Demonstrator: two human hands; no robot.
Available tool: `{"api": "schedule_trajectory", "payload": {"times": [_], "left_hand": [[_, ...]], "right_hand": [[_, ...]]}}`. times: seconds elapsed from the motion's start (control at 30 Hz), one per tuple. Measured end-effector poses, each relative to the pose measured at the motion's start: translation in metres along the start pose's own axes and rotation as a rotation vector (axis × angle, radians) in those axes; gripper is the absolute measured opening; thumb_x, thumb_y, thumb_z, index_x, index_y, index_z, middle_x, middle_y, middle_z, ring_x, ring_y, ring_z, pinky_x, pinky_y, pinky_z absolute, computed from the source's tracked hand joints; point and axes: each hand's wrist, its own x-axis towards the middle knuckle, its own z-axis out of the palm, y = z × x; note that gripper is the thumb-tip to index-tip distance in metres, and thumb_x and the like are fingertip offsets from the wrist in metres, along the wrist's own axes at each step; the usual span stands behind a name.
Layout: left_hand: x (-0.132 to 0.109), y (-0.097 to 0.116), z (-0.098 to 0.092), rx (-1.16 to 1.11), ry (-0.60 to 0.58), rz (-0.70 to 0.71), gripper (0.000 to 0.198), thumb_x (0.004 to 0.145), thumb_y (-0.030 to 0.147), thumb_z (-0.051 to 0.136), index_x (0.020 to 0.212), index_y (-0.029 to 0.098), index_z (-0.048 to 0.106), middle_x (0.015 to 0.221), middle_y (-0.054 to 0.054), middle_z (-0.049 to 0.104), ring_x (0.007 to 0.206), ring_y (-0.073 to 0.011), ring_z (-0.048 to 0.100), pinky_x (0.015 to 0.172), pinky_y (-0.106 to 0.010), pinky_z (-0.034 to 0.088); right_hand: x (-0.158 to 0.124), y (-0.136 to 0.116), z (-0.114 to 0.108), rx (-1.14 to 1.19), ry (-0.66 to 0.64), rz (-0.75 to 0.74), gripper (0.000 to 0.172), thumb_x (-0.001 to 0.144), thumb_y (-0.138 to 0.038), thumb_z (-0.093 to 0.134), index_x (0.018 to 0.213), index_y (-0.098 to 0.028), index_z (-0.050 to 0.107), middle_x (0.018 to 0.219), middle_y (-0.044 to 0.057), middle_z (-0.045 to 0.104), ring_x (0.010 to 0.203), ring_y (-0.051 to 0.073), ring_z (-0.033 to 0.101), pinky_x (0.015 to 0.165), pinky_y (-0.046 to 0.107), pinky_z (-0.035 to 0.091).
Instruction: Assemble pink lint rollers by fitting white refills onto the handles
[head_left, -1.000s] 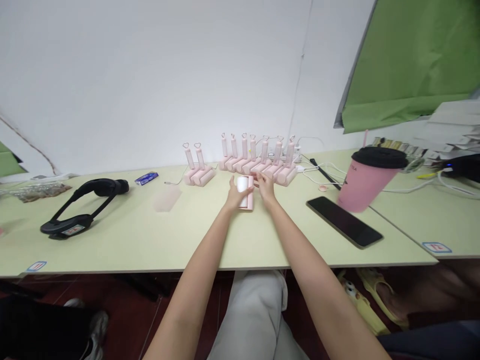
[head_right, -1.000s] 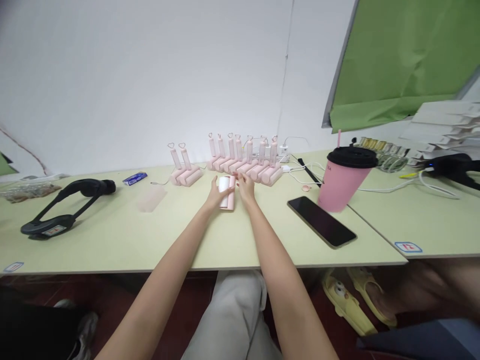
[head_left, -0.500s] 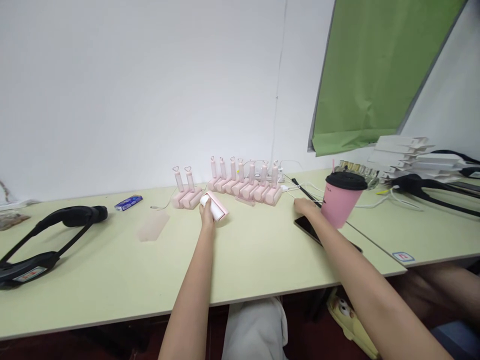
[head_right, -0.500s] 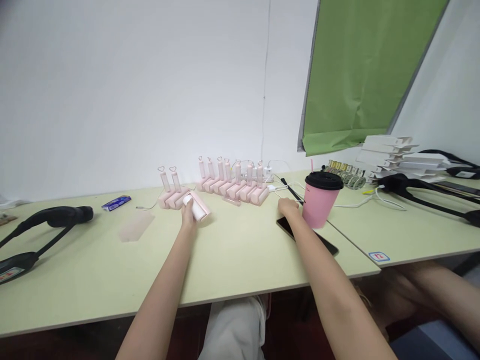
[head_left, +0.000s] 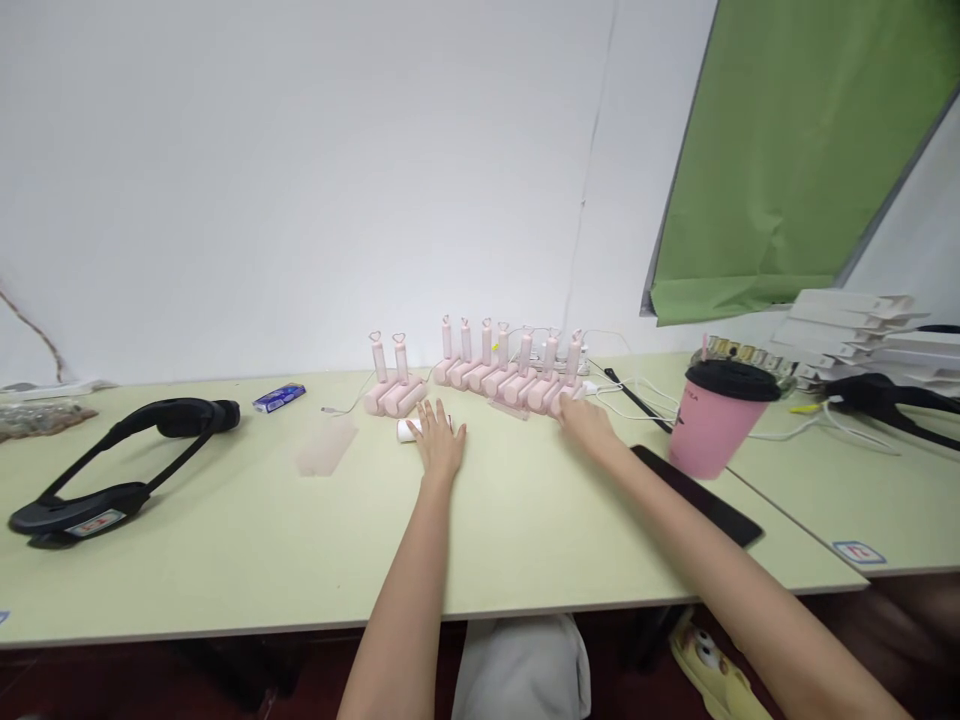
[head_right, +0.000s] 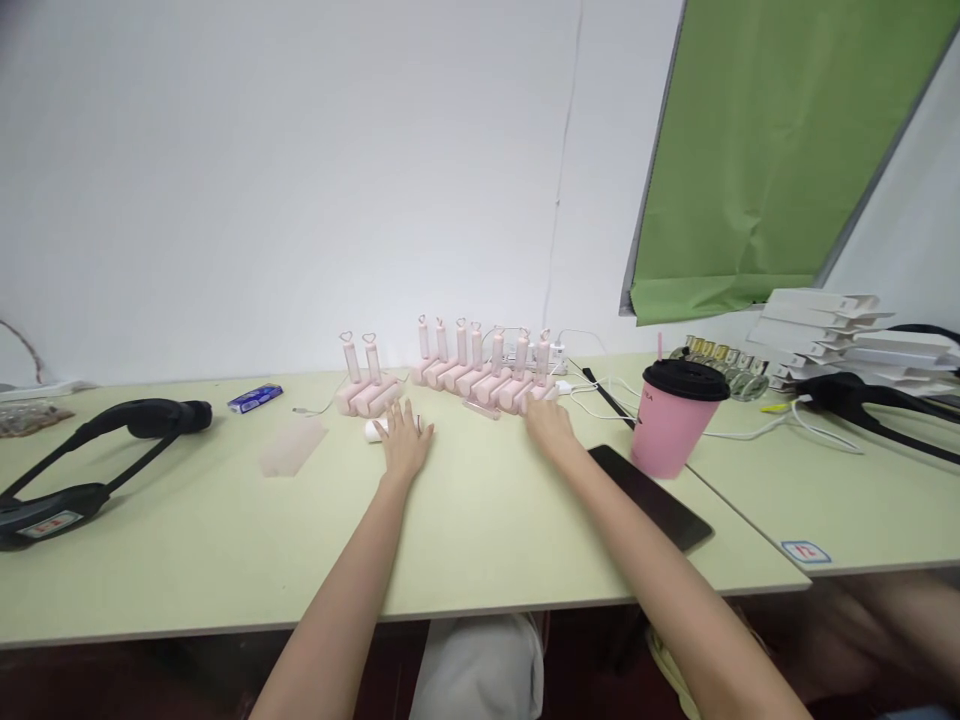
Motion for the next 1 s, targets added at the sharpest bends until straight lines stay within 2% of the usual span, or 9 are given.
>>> {"api": "schedule_trajectory", "payload": {"times": [0.13, 0.23, 0.33, 0.43, 0.53, 0.67, 0.83, 0.93, 1.0], "left_hand": [[-0.001, 0.006, -0.009, 0.021, 0.064, 0.057, 0.059, 0.085, 0.033, 0.035, 0.137, 0.010, 0.023, 0.145, -0.017, 0.020, 0.136, -0.0274, 0.005, 0.106, -0.055, 0.008], [-0.003, 0.012, -0.018, 0.030, 0.097, 0.136, 0.054, 0.084, 0.027, 0.037, 0.135, 0.013, 0.028, 0.145, -0.015, 0.021, 0.136, -0.0270, 0.008, 0.106, -0.055, 0.011], [-0.004, 0.019, -0.021, 0.035, 0.075, 0.303, 0.055, 0.080, 0.022, 0.043, 0.133, 0.015, 0.030, 0.145, -0.013, 0.021, 0.136, -0.0261, 0.007, 0.106, -0.053, 0.016], [-0.008, 0.031, -0.019, 0.063, 0.038, 0.494, 0.060, 0.077, 0.021, 0.050, 0.133, 0.015, 0.030, 0.144, -0.012, 0.023, 0.136, -0.0257, 0.008, 0.107, -0.051, 0.015], [-0.013, 0.042, -0.018, 0.087, -0.077, 0.590, 0.048, 0.077, 0.025, 0.055, 0.123, 0.018, 0.044, 0.129, -0.012, 0.047, 0.127, -0.0260, 0.033, 0.106, -0.049, 0.018], [-0.018, 0.047, -0.024, 0.082, -0.221, 0.536, 0.023, 0.078, 0.035, 0.056, 0.095, 0.019, 0.058, 0.089, -0.008, 0.065, 0.093, -0.0243, 0.056, 0.091, -0.041, 0.035], [-0.021, 0.046, -0.033, 0.069, -0.220, 0.388, 0.032, 0.081, 0.047, 0.047, 0.097, 0.020, 0.054, 0.083, -0.007, 0.063, 0.085, -0.0219, 0.057, 0.078, -0.032, 0.038], [-0.023, 0.047, -0.034, 0.043, -0.226, 0.332, 0.040, 0.080, 0.053, 0.043, 0.102, 0.020, 0.050, 0.081, -0.007, 0.063, 0.079, -0.0212, 0.059, 0.075, -0.031, 0.039], [-0.024, 0.048, -0.033, 0.037, -0.226, 0.326, 0.041, 0.081, 0.054, 0.041, 0.101, 0.019, 0.050, 0.081, -0.007, 0.064, 0.078, -0.0212, 0.059, 0.075, -0.031, 0.039]], "right_hand": [[0.008, -0.040, 0.016, 0.064, 0.049, -0.099, 0.044, 0.077, -0.038, 0.055, 0.112, -0.013, 0.049, 0.095, 0.018, 0.062, 0.095, 0.031, 0.055, 0.078, 0.038, 0.038], [0.014, -0.056, 0.025, 0.134, 0.009, -0.048, 0.035, 0.080, -0.038, 0.050, 0.104, -0.013, 0.057, 0.093, 0.016, 0.064, 0.090, 0.028, 0.058, 0.075, 0.035, 0.039], [0.012, -0.059, 0.025, 0.198, 0.041, -0.090, 0.030, 0.081, -0.035, 0.048, 0.102, -0.017, 0.060, 0.089, 0.012, 0.065, 0.084, 0.025, 0.059, 0.071, 0.032, 0.039], [0.004, -0.054, 0.015, 0.369, 0.027, -0.281, 0.030, 0.078, -0.037, 0.051, 0.102, -0.022, 0.063, 0.077, 0.005, 0.064, 0.073, 0.020, 0.058, 0.065, 0.028, 0.037], [-0.005, -0.047, 0.007, 0.552, -0.093, -0.466, 0.026, 0.074, -0.038, 0.054, 0.093, -0.024, 0.066, 0.070, 0.001, 0.060, 0.065, 0.016, 0.053, 0.061, 0.025, 0.036], [-0.013, -0.034, 0.009, 0.753, -0.204, -0.528, 0.036, 0.065, -0.021, 0.057, 0.101, -0.020, 0.058, 0.084, 0.001, 0.055, 0.070, 0.013, 0.049, 0.064, 0.024, 0.038], [-0.008, -0.025, 0.023, 0.990, -0.017, -0.287, 0.043, 0.064, -0.020, 0.056, 0.104, -0.018, 0.043, 0.090, 0.002, 0.052, 0.075, 0.013, 0.048, 0.072, 0.029, 0.040], [-0.003, -0.026, 0.029, 1.158, -0.080, -0.287, 0.047, 0.059, -0.027, 0.065, 0.100, -0.020, 0.043, 0.080, -0.001, 0.055, 0.075, 0.015, 0.051, 0.071, 0.030, 0.041], [-0.002, -0.027, 0.031, 1.166, -0.082, -0.292, 0.037, 0.059, -0.029, 0.066, 0.091, -0.019, 0.049, 0.075, -0.002, 0.056, 0.071, 0.014, 0.051, 0.070, 0.029, 0.041]]}}
